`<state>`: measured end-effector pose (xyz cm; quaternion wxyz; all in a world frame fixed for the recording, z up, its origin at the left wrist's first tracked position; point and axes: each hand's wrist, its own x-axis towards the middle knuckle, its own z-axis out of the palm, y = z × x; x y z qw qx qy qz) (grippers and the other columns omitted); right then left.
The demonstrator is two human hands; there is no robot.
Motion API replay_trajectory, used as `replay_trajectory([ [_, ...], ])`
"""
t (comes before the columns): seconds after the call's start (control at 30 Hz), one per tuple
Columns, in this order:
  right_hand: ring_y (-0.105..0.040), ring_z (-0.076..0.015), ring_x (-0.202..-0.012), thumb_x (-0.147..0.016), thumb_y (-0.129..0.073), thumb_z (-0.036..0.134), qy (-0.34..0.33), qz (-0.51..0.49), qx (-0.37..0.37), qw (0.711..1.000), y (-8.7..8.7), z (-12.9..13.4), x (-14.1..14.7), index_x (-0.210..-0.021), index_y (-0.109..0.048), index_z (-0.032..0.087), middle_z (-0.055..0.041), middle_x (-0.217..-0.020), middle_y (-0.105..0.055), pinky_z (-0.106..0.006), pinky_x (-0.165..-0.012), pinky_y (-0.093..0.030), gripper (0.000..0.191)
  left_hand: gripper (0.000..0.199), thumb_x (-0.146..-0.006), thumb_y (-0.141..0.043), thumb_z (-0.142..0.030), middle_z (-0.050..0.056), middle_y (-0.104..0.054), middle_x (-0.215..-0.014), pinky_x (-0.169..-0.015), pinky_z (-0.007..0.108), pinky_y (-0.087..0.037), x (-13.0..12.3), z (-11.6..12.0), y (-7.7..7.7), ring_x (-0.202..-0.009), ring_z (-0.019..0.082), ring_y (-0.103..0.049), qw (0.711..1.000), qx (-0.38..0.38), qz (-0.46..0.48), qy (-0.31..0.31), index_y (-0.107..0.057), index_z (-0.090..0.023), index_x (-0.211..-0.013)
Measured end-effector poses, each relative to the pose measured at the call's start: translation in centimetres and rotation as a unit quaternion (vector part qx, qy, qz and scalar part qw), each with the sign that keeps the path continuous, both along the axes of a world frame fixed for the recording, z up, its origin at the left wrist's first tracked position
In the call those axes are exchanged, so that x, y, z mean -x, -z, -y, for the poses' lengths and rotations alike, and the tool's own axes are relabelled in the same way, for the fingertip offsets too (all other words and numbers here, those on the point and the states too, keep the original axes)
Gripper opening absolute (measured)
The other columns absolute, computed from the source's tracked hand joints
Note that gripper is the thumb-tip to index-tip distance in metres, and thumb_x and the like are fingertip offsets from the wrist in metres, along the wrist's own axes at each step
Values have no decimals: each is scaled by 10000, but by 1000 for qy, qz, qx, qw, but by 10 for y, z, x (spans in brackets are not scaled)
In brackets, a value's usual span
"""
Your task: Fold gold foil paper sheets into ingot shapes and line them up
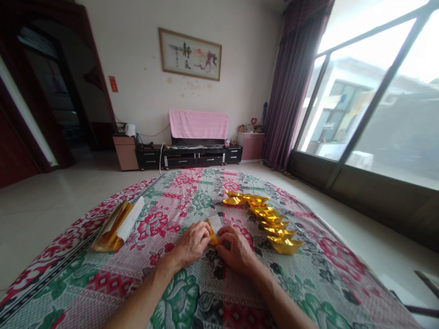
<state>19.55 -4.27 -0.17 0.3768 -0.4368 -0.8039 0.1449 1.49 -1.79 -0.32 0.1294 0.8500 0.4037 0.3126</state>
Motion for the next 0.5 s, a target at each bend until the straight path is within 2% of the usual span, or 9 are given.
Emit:
replay_trajectory([
  [0.23,-544,-156,-845,-704,-566,131,37,1,15,999,2,2,9,-619,-627,181,-42,-869,-595,-276,-787,-409,116,42,-732,-552,-168,43,-602,-913,-838,288,-430,1,0,-4,-880,155,-547,999,41,27,10,-581,-175,-702],
  [0.33,-540,-165,-861,-692,-565,134,24,12,17,1000,-1,5,9,-638,-631,191,-37,-880,-597,-290,-804,-401,103,111,-761,-543,-218,43,-600,-929,-841,288,-431,2,0,-7,-880,153,-550,998,53,21,13,-595,-176,-673],
  [0.4,-537,-165,-863,-660,-558,104,-7,23,20,1000,-3,5,6,-698,-631,195,-35,-904,-592,-288,-804,-401,123,138,-783,-529,-233,43,-599,-944,-850,284,-426,3,1,-10,-897,151,-548,998,56,13,24,-607,-178,-684],
  [0.5,-526,-166,-870,-605,-524,60,-38,39,14,998,-7,5,0,-891,-614,201,-43,-935,-572,-281,-792,-406,331,150,-797,-530,-265,43,-598,-961,-868,284,-420,5,2,-14,-922,152,-544,997,62,2,46,-624,-181,-716],
])
